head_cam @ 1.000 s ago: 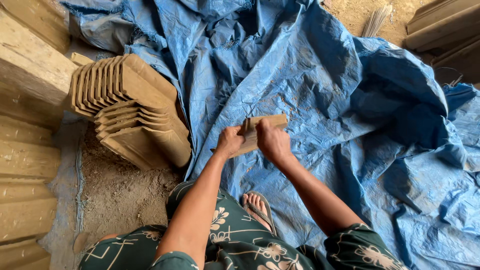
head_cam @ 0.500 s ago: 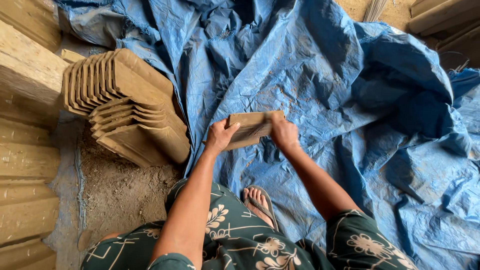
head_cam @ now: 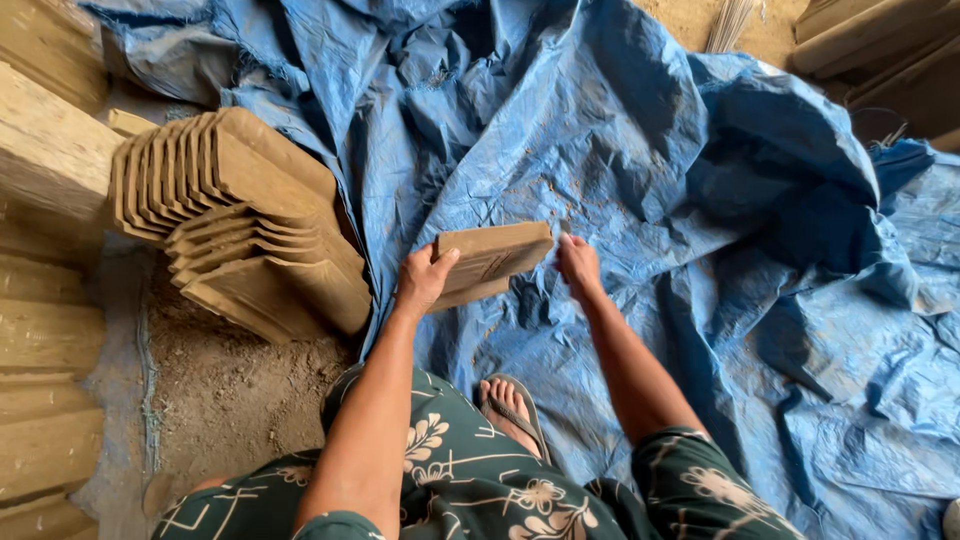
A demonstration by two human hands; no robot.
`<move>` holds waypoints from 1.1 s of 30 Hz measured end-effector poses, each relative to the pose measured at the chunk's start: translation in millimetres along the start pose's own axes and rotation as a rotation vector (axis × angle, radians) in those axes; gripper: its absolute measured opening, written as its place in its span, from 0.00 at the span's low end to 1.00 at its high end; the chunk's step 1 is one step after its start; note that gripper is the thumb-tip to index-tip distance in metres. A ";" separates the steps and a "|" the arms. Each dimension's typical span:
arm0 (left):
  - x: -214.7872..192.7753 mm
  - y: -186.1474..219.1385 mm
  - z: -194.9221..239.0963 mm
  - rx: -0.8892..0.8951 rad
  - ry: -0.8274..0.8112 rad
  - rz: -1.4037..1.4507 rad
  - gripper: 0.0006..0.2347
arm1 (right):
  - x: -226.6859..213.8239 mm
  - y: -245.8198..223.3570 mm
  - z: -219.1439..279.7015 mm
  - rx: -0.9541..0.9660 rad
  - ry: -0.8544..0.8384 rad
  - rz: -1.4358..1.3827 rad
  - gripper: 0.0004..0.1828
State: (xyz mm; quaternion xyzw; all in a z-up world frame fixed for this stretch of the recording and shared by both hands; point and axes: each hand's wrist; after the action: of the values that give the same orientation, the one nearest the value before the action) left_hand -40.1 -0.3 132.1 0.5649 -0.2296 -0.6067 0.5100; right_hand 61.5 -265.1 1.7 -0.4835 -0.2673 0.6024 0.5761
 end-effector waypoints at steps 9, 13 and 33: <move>25.1 -35.0 -20.4 -0.003 -0.001 -0.163 0.13 | 70.2 -130.7 180.3 -0.068 -0.475 0.078 0.19; 1.9 6.3 12.5 0.021 -0.003 -0.083 0.15 | 32.7 -154.6 186.7 -0.635 -0.389 0.834 0.09; -13.9 -31.0 -7.5 -0.107 0.183 0.289 0.19 | 3.2 62.5 -37.4 -0.255 -0.174 -0.291 0.20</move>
State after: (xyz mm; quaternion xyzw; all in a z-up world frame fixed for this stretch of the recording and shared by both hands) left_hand -46.6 25.8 109.9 0.5508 -0.2286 -0.4844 0.6401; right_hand 68.0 -282.9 -68.7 -0.4551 -0.4571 0.5134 0.5660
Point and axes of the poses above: each hand's wrist, its own z-axis away from the middle knuckle, its own x-axis out of the palm, y = z × x, and after that the axes turned 4 degrees about -x, right-handed
